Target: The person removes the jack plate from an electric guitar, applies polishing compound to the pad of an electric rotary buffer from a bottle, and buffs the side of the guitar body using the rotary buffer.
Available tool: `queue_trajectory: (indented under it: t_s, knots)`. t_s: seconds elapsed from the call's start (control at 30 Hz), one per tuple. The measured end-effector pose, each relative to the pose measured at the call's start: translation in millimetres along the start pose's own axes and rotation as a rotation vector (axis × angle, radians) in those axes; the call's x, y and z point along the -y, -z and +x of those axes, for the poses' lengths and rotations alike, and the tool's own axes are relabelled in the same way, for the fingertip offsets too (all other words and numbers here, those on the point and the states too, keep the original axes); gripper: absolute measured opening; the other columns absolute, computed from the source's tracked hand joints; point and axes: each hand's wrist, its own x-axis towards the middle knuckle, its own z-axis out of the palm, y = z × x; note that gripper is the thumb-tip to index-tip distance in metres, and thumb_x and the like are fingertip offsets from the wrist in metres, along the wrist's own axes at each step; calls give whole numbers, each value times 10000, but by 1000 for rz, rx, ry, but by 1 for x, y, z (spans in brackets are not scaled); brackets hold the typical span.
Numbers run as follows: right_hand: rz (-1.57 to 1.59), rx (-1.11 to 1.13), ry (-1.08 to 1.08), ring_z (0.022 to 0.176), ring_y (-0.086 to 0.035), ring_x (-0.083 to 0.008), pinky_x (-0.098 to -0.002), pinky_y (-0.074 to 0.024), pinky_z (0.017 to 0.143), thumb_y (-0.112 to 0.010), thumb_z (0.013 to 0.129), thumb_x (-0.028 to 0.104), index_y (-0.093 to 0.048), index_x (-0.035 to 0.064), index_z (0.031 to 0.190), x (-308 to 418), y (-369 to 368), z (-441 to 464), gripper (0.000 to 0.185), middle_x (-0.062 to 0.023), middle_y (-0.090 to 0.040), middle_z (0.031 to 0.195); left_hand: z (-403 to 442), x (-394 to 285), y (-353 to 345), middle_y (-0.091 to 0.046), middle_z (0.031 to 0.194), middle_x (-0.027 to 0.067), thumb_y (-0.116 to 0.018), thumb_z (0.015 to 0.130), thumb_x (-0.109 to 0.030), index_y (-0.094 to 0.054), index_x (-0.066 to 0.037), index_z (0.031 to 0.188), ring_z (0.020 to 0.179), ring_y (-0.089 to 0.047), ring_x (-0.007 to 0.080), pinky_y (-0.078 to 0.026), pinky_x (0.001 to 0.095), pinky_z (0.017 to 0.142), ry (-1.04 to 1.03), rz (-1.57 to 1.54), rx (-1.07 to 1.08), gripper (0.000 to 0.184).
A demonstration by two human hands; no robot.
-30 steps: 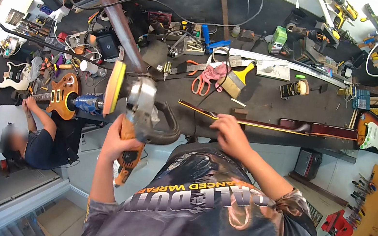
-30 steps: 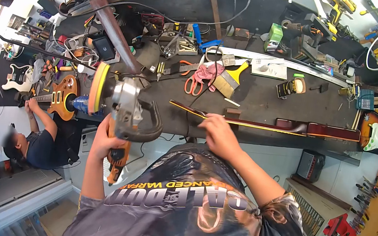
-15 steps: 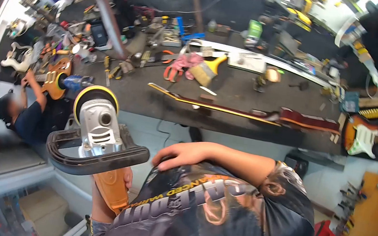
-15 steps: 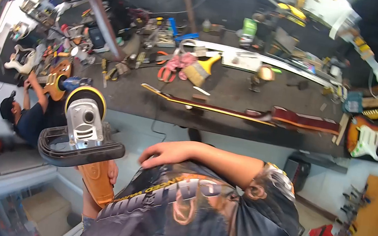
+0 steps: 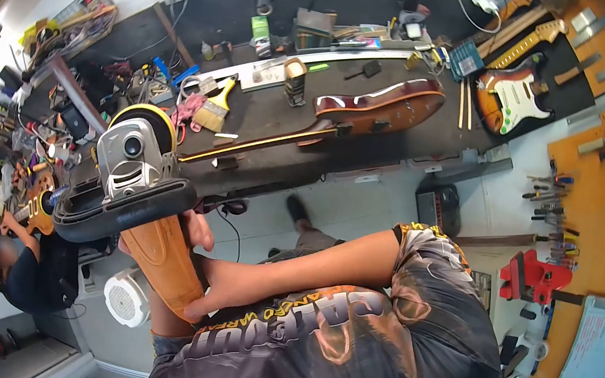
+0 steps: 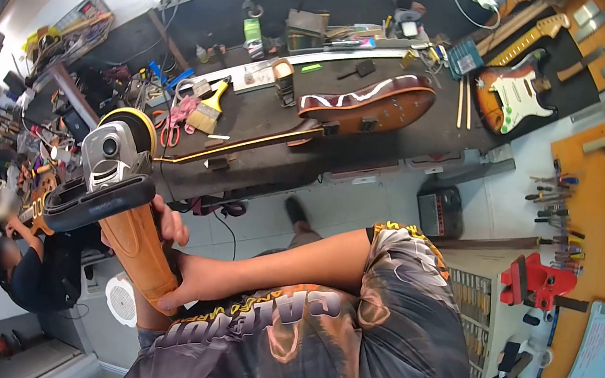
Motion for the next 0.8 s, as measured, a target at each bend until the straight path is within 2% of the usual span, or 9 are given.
queue_trajectory:
  t_s: [0.13,0.23,0.27,0.33,0.4,0.47,0.5,0.6,0.8]
  knots:
    - [-124,-186,-26,1375,-675,-303,-401,-521,1207,-972,858,435,-404,-85,1616,9,19,-50,1080,-245,-688,1477,43,-13,-70,-586,1534,311,-720,973,-787,-505,85,1614,1250,-723,465,-644,612,1044,226,133,-524,1104]
    - [-203,-182,-123,1336,-706,-298,-412,-544,1173,-962,865,455,-466,-55,1577,32,57,-94,1006,-237,-716,1444,65,29,-57,-672,1417,313,-723,986,-684,-565,82,1564,1151,-774,418,-657,502,949,282,272,-618,973]
    - [-176,-69,-45,1312,-736,-361,-450,-566,1131,-920,903,545,-515,-43,1553,42,78,-113,966,-267,-744,1405,85,47,-65,-718,1328,302,-755,944,-657,-585,77,1543,1061,-797,412,-658,486,878,251,312,-705,963]
    - [-746,165,-382,1252,-760,-412,-498,-587,1081,-865,991,542,-579,-3,1516,83,133,-155,808,-245,-787,1332,119,70,-74,-725,1304,306,-751,929,-655,-594,76,1530,1015,-804,417,-660,490,854,283,287,-736,959]
    - [-989,110,-116,1138,-762,-438,-531,-600,989,-790,1054,492,-782,71,1250,123,199,-219,465,-190,-816,1188,144,97,-76,-755,1263,352,-768,927,-551,-589,136,1493,1020,-823,477,-702,522,812,240,192,-758,908]
    - [-1010,-350,159,1104,-765,-365,-496,-584,992,-888,962,311,-823,101,1135,173,269,-280,280,-133,-819,1104,169,125,-84,-753,1279,353,-770,922,-564,-569,132,1513,1023,-823,483,-706,526,816,232,237,-816,935]
    - [-1173,-549,295,1095,-766,-372,-507,-583,999,-904,915,292,-799,79,1158,189,309,-300,339,-130,-808,1089,180,136,-89,-752,1286,354,-772,919,-570,-559,131,1523,1025,-824,487,-707,529,819,246,260,-840,949]
    - [-1621,-786,152,1461,-567,-366,-556,-408,1297,-969,844,336,-664,63,1414,205,397,-342,701,-131,-660,1446,210,166,-100,-767,1287,330,-788,909,-553,-540,117,1546,1041,-825,481,-707,521,870,277,154,-935,957]
    - [-1563,-561,63,1302,-675,-347,-561,-401,1341,-1001,783,398,-677,73,1265,165,464,-347,666,-124,-696,1322,263,186,-114,-786,1248,304,-836,931,-449,-595,104,1489,1027,-829,462,-700,521,874,330,202,-1063,822]
